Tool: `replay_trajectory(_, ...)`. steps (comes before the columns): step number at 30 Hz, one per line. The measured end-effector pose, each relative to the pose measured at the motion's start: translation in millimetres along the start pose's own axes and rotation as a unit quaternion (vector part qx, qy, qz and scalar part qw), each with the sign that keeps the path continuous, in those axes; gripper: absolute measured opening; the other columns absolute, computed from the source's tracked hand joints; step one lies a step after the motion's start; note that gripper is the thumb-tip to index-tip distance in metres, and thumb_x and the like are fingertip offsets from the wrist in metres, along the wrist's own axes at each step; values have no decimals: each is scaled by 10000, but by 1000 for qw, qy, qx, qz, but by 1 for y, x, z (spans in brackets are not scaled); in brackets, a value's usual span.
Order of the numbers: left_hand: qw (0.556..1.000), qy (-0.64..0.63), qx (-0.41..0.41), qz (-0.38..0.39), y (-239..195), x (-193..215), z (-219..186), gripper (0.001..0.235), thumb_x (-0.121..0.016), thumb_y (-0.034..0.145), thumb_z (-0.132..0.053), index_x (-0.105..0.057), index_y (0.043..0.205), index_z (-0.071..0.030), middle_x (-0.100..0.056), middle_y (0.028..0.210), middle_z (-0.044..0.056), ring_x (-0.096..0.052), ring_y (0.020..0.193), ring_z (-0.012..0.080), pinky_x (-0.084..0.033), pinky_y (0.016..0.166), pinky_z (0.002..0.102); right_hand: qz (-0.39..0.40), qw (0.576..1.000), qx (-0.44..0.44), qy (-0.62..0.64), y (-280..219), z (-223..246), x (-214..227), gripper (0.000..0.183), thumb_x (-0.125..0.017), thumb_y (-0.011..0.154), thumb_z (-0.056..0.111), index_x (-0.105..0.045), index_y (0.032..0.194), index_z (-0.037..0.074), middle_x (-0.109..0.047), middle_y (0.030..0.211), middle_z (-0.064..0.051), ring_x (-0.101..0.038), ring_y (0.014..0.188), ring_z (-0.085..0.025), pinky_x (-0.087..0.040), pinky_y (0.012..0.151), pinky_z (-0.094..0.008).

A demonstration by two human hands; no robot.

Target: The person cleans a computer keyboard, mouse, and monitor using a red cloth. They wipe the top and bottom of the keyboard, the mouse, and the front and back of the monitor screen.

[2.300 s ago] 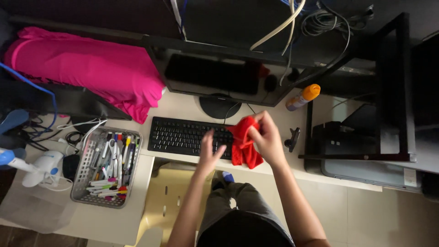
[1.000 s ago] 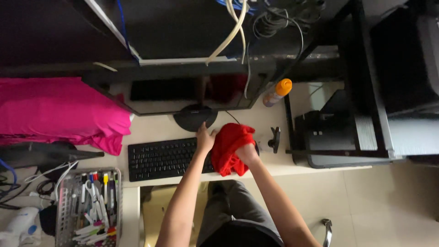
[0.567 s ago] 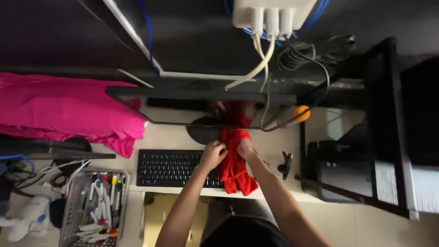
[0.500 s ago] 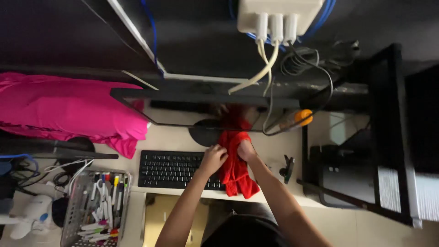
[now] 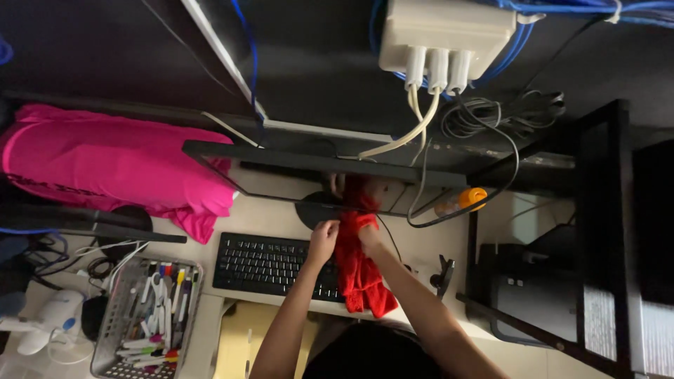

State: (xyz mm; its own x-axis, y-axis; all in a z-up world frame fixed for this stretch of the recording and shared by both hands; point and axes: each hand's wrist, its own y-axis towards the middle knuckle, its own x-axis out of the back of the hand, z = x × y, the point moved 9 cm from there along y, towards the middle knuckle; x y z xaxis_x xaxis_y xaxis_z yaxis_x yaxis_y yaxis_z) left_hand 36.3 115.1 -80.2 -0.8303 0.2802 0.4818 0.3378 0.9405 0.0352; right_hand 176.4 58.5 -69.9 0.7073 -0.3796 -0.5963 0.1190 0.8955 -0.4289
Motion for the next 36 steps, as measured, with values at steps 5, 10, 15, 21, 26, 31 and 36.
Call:
replay_trajectory(5,1000,20,12,3,14,-18,21,314,-651,978,-296,-720,1153,-45,-705,1070,226,-693,971,399,-558,848,443,-14,999,1,-29,-12,-33,4,225,-539,1042,199,-668,1176,72,-713,1076,-47,-643,999,-207,-526,852,-365)
replay_trajectory(10,998,28,-49,6,21,-9,-29,344,-647,1010,-344,-719,1147,-36,-709,1107,240,-666,1018,439,-536,884,479,107,960,130,-222,-47,-11,-34,309,-493,1041,132,-559,1333,55,-623,1287,-103,-594,1201,-212,-485,1032,-354)
replay_trajectory(15,994,-11,83,74,34,-16,-12,321,-604,974,-393,-786,991,-129,-774,921,109,-755,893,287,-575,803,402,144,857,262,-421,-44,-13,-51,445,-546,966,47,-503,1408,14,-557,1417,-157,-501,1349,-301,-376,1133,-406)
replay_trajectory(21,988,16,104,109,44,-16,-4,300,-607,958,-360,-790,960,-122,-784,937,95,-748,890,268,-562,784,395,195,827,272,-451,-53,8,-84,413,-610,917,41,-554,1325,19,-595,1342,-167,-547,1294,-312,-426,1104,-408)
replay_trajectory(26,996,41,31,69,25,2,-34,251,-632,956,-324,-770,976,-115,-763,958,112,-718,938,300,-548,835,406,173,805,248,-511,-15,-50,-12,319,-580,946,33,-626,1261,38,-668,1276,-141,-621,1230,-292,-473,1059,-386)
replay_trajectory(31,984,134,-38,-108,-19,59,-117,247,-729,853,-280,-725,1029,-107,-704,1046,133,-644,1011,359,-459,834,501,74,895,191,-396,-38,-13,-28,323,-579,930,19,-604,1251,31,-669,1244,-136,-623,1181,-271,-501,996,-372)
replay_trajectory(36,990,21,-25,-139,-38,39,-55,151,-666,981,-145,-630,1101,-60,-653,1065,153,-617,1026,369,-496,932,457,47,879,192,-434,-20,-32,-12,266,-616,930,62,-640,1194,39,-697,1178,-148,-656,1134,-282,-514,946,-388)
